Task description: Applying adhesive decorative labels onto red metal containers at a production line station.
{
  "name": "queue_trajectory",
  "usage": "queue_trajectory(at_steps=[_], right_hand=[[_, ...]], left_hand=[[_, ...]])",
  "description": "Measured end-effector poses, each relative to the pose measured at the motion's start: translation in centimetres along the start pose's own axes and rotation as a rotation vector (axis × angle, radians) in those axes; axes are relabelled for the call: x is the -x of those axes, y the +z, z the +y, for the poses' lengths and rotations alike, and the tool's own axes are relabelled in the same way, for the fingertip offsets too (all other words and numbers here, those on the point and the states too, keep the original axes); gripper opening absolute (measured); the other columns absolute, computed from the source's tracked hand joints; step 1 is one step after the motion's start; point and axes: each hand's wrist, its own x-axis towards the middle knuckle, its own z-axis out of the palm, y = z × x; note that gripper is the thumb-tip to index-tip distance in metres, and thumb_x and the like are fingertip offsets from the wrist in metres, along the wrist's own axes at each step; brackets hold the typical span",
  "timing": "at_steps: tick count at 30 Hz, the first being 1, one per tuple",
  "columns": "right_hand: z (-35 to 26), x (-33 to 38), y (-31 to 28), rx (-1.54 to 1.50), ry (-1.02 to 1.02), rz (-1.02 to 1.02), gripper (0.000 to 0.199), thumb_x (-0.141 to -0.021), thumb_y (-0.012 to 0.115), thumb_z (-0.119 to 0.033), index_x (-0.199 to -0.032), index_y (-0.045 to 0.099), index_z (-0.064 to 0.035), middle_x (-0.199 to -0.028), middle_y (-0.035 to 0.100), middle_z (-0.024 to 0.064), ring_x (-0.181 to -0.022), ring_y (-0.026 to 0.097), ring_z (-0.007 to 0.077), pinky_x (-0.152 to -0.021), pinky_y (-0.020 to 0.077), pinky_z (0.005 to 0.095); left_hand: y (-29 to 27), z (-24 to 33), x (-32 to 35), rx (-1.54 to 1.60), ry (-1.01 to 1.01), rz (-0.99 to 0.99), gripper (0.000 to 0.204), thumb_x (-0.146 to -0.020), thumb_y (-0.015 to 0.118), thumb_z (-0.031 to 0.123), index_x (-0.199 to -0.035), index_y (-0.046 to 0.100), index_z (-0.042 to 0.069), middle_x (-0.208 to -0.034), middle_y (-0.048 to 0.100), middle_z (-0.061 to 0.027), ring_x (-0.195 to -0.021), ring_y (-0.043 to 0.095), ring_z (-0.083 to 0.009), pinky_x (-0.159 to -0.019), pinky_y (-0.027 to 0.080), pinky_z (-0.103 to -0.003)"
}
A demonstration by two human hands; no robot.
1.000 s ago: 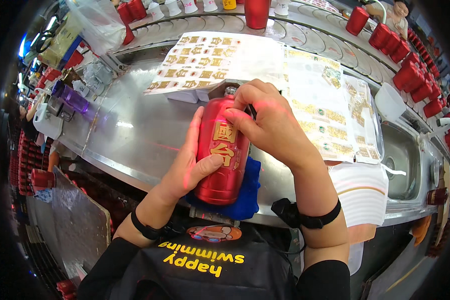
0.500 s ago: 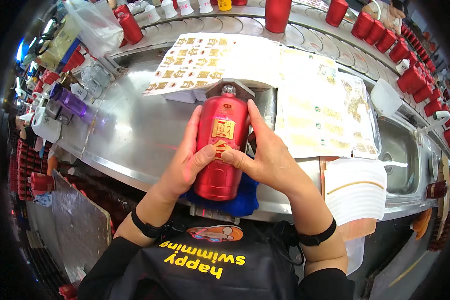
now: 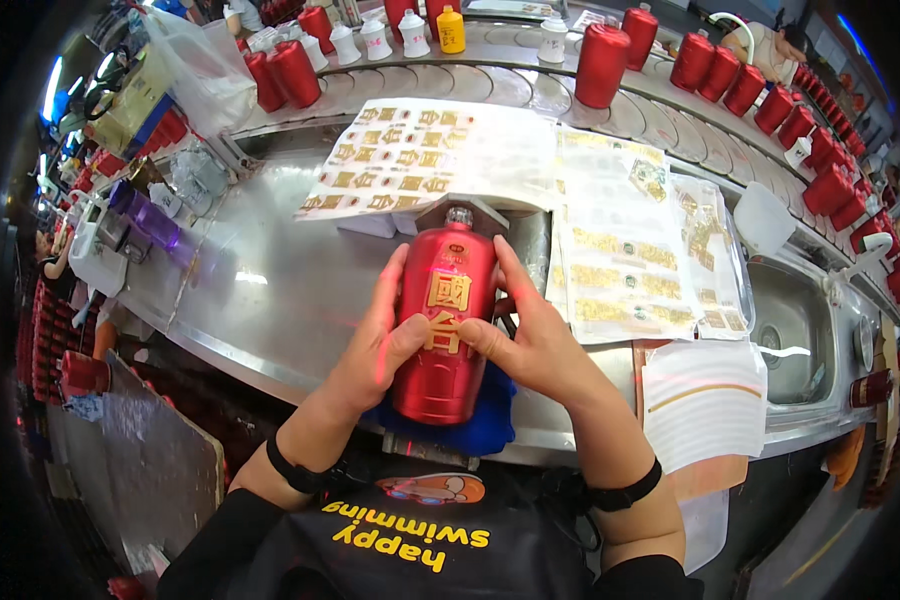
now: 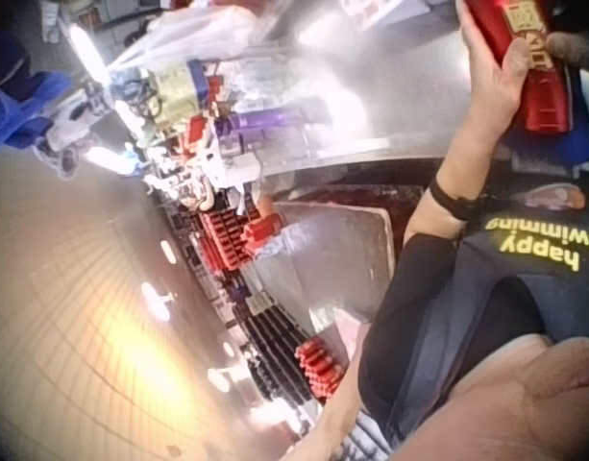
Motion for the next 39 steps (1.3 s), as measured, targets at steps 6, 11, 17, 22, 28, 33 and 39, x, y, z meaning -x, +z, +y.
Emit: queue_trajectory(at_steps=[6,11,17,22,28,33,39], right_hand=[[0.2,-0.1,0.2,0.028,-0.027,0.027,0.101,-0.082,0.071,-0.048,-0.148,0.015,0.0045,-0.126,0.054,0.0237,-0.1,0.06,0.0261,-0.089,0.0468,0.0362],[0.1,-0.2,0.4,0.085,-0.022,0.072,0.096,-0.083,0.071,-0.046,-0.147,0.02,0.0047,-0.12,0.058,0.0231,-0.096,0.062,0.0246,-0.086,0.0478,0.0343],[0.1,-0.2,0.4,0.064,-0.002,0.07,0.094,-0.083,0.07,-0.046,-0.146,0.021,0.0049,-0.119,0.059,0.0222,-0.095,0.061,0.0243,-0.085,0.0478,0.0343],[0.3,-0.1,0.6,0.049,-0.024,0.081,0.095,-0.084,0.069,-0.047,-0.146,0.021,0.0048,-0.118,0.059,0.022,-0.094,0.061,0.0244,-0.085,0.0477,0.0345],[0.4,0.0,0.6,0.048,-0.029,0.086,0.095,-0.084,0.07,-0.047,-0.146,0.021,0.0051,-0.119,0.058,0.0216,-0.094,0.061,0.0239,-0.085,0.0472,0.0344],[0.5,-0.2,0.7,0.057,-0.035,0.078,0.095,-0.083,0.07,-0.046,-0.146,0.021,0.0053,-0.118,0.058,0.0212,-0.092,0.06,0.0242,-0.084,0.0475,0.0344],[0.2,-0.1,0.5,0.08,-0.043,0.075,0.095,-0.083,0.07,-0.046,-0.146,0.021,0.0061,-0.116,0.059,0.0208,-0.091,0.06,0.0244,-0.083,0.0478,0.0347]], left_hand=[[-0.4,-0.2,-2.0,-0.125,0.011,0.099,0.072,-0.095,0.057,0.027,-0.145,0.018,-0.006,-0.14,0.036,-0.0189,-0.129,0.039,-0.0217,-0.108,0.031,-0.034],[-0.8,-0.4,-2.8,-0.226,0.024,0.089,0.07,-0.094,0.058,0.024,-0.144,0.02,-0.007,-0.137,0.04,-0.0183,-0.126,0.043,-0.0211,-0.106,0.034,-0.033],[-0.8,-0.1,-4.5,-0.215,0.039,0.161,0.065,-0.089,0.065,0.032,-0.13,0.039,-0.011,-0.123,0.053,-0.0261,-0.114,0.054,-0.029,-0.098,0.042,-0.037],[-1.3,-0.2,-5.2,-0.249,0.026,0.135,0.059,-0.088,0.065,0.031,-0.124,0.045,-0.011,-0.118,0.056,-0.0261,-0.11,0.057,-0.0294,-0.095,0.044,-0.037],[-0.8,1.0,-5.9,-0.327,-0.043,0.113,0.043,-0.092,0.06,0.022,-0.123,0.045,-0.004,-0.111,0.057,-0.0108,-0.101,0.054,-0.0132,-0.088,0.045,-0.028],[-1.0,0.9,-5.9,-0.304,-0.019,0.119,0.041,-0.093,0.059,0.025,-0.12,0.046,-0.003,-0.108,0.058,-0.0106,-0.1,0.054,-0.0123,-0.087,0.045,-0.027],[-1.1,1.0,-6.1,-0.311,-0.017,0.121,0.034,-0.095,0.055,0.026,-0.118,0.049,0.001,-0.105,0.058,-0.008,-0.097,0.054,-0.011,-0.085,0.046,-0.026]])
